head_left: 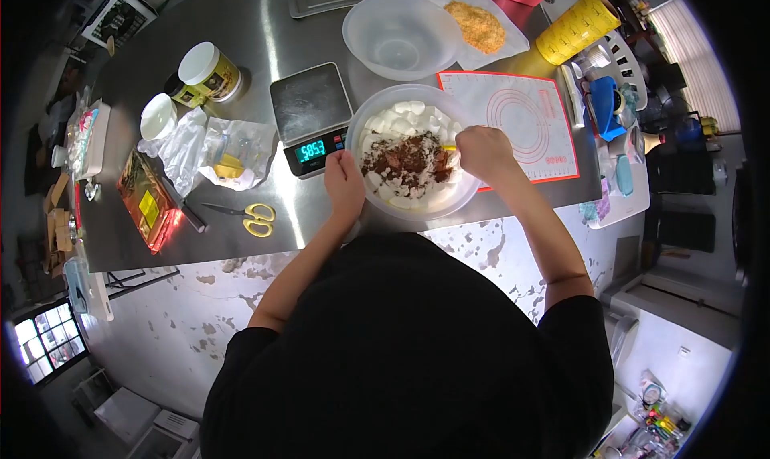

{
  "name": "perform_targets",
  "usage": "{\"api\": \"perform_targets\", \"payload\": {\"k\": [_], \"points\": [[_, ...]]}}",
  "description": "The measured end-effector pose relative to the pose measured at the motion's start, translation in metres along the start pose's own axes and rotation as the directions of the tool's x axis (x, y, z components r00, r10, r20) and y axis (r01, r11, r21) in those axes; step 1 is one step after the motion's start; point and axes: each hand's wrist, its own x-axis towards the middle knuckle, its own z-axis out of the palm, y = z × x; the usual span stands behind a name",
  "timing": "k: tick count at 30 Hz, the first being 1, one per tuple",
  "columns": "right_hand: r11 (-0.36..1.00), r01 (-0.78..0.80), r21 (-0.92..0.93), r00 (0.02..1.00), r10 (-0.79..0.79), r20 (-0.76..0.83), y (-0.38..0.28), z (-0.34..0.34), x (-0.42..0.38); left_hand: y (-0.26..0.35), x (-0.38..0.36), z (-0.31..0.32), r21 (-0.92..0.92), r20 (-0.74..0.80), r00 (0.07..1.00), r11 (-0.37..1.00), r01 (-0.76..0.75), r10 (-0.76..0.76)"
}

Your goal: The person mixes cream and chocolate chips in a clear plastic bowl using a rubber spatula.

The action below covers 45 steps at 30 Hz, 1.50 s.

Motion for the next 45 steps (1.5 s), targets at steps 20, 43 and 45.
{"api": "perform_targets", "payload": {"k": [20, 43, 45], "points": [[0.95, 0.1, 0.296, 0.994, -0.082, -0.07, -0.011, -0.009, 0.005, 0.0, -0.002, 0.001, -0.119, -0.04, 0.999, 0.993, 0.002, -0.007], [0.993, 0.017, 0.121, 0.973, -0.044, 0.225, 0.014, 0.002, -0.019, -0.007, -0.007, 0.01, -0.176, -0.085, 0.991, 0.98, 0.089, -0.105], [0.938, 0.023, 0.347, 0.981, -0.089, 0.175, 0.005, 0.019, -0.021, -0.004, -0.006, 0.01, -0.172, -0.091, 0.99, 0.981, 0.089, -0.106]]}}
